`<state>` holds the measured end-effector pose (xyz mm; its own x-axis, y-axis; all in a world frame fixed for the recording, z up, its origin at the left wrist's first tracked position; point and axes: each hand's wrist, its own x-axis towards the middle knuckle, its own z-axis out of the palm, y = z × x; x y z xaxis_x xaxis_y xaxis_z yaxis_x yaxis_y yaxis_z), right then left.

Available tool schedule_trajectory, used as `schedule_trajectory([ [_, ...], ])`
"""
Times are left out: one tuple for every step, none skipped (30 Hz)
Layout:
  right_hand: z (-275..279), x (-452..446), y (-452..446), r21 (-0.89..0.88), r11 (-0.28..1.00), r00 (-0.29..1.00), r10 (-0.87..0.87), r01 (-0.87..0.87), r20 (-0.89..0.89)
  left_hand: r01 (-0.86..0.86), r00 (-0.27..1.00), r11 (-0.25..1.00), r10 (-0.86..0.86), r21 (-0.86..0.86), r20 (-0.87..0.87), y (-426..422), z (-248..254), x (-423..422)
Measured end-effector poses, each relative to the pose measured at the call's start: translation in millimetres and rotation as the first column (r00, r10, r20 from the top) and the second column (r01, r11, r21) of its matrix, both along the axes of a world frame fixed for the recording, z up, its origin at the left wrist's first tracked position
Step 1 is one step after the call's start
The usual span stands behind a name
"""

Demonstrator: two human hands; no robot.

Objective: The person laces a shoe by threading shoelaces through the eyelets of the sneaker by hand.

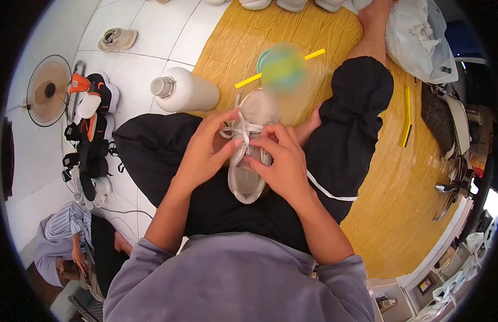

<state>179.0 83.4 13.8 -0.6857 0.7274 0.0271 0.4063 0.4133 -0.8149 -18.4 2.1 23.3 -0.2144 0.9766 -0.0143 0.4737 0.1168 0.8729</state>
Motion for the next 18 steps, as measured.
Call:
schedule_trajectory([
  [-1,0,-3,0.006,1.000,1.000,-0.002,0.002,0.005,-0.071,0.997,0.997,0.072,-0.031,0.041,-8,-22,4],
  [-2,2,-5,0.027,1.000,1.000,-0.006,0.006,-0.005,-0.141,0.986,0.988,0.146,-0.067,0.081,-12,-31,8],
  [-3,3,-7,0.049,0.999,1.000,-0.009,0.010,-0.016,-0.135,0.983,0.987,0.144,-0.082,0.111,-12,-29,10],
  [-4,3,-9,0.072,0.997,1.000,-0.012,0.014,-0.028,-0.129,0.980,0.987,0.142,-0.097,0.139,-12,-23,11],
  [-5,6,-12,0.039,0.999,0.998,-0.026,0.028,-0.062,-0.124,0.976,0.986,0.142,-0.112,0.167,-14,-20,12],
  [-5,10,-14,0.007,0.999,0.994,-0.041,0.042,-0.097,-0.101,0.974,0.983,0.129,-0.152,0.187,-17,-20,12],
  [-4,13,-15,-0.023,0.998,0.989,-0.057,0.055,-0.135,-0.077,0.972,0.979,0.116,-0.187,0.203,-20,-21,10],
  [-1,16,-17,-0.132,0.989,0.982,-0.089,0.068,-0.164,-0.051,0.971,0.974,0.101,-0.221,0.219,-22,-22,9],
  [4,22,-22,-0.242,0.967,0.974,-0.126,0.079,-0.187,-0.054,0.959,0.979,0.106,-0.199,0.263,-25,-22,9],
  [9,28,-28,-0.352,0.932,0.965,-0.168,0.088,-0.204,-0.055,0.945,0.982,0.109,-0.179,0.308,-28,-23,11],
  [12,33,-35,-0.326,0.943,0.964,-0.151,0.073,-0.220,-0.055,0.929,0.986,0.108,-0.158,0.353,-31,-25,12],
  [16,39,-42,-0.299,0.952,0.962,-0.136,0.061,-0.235,-0.058,0.935,0.994,0.088,-0.098,0.344,-33,-28,13],
  [20,44,-49,-0.270,0.961,0.961,-0.121,0.051,-0.250,-0.059,0.940,0.998,0.067,-0.036,0.334,-36,-33,14],
  [26,49,-56,-0.244,0.969,0.967,-0.082,0.021,-0.241,-0.058,0.945,0.998,0.046,0.027,0.323,-38,-37,15],
  [34,50,-62,-0.219,0.976,0.970,-0.044,-0.009,-0.239,-0.068,0.947,0.994,0.038,0.084,0.318,-38,-41,16],
  [35,52,-68,-0.187,0.982,0.971,-0.009,-0.037,-0.240,-0.077,0.949,0.987,0.029,0.139,0.315,-37,-43,17],
  [35,55,-73,-0.152,0.986,0.970,0.027,-0.065,-0.241,-0.085,0.951,0.977,0.020,0.197,0.309,-35,-45,18],
  [34,57,-77,-0.148,0.985,0.973,0.056,-0.091,-0.222,-0.060,0.955,0.979,0.000,0.194,0.296,-34,-43,17],
])
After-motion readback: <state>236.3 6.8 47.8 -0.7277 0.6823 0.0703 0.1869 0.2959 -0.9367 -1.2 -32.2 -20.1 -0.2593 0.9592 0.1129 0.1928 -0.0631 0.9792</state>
